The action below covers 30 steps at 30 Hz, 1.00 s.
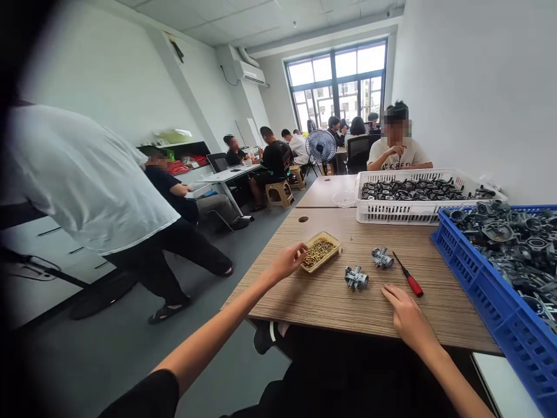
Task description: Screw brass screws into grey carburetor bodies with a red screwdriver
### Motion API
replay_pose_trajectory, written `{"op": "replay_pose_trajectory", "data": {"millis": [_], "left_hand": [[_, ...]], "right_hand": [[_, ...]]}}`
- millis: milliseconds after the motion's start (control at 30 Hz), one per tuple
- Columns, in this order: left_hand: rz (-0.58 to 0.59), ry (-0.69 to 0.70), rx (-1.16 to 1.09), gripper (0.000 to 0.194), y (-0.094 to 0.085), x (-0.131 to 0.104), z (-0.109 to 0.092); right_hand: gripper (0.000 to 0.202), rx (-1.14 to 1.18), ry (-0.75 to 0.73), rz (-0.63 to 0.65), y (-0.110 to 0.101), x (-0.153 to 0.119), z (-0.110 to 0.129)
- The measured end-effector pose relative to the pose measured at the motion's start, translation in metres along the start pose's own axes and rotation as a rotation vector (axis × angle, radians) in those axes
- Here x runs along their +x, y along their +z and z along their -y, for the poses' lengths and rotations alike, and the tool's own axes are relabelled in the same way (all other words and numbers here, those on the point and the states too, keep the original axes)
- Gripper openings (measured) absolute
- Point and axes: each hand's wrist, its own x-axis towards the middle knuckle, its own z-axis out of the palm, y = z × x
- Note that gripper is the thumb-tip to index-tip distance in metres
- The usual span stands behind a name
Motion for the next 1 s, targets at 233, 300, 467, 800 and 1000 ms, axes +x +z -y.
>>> {"op": "replay_pose_trajectory", "data": {"millis": [233,300,467,800,1000], "left_hand": [[0.303,-0.134,0.214,0.018,0.025,0.048,0.006],[0.332,-0.131,0.218,0.017,0.028,0.050,0.005],[0.392,-0.118,0.250,0.020,0.032,0.051,-0.001],[0.398,-0.165,0.328,0.021,0.035,0.055,-0.014],[0.378,-0.146,0.359,0.020,0.036,0.057,-0.017]], "right_hand": [[0.065,-0.014,-0.022,-0.009,0.003,0.002,-0.003],[0.065,-0.005,-0.028,0.003,0.001,0.003,-0.002],[0.064,0.031,-0.040,-0.004,-0.002,0.004,-0.001],[0.061,0.001,-0.024,0.028,-0.006,0.005,0.003],[0.060,-0.002,0.000,0.033,-0.007,0.005,0.004]]}}
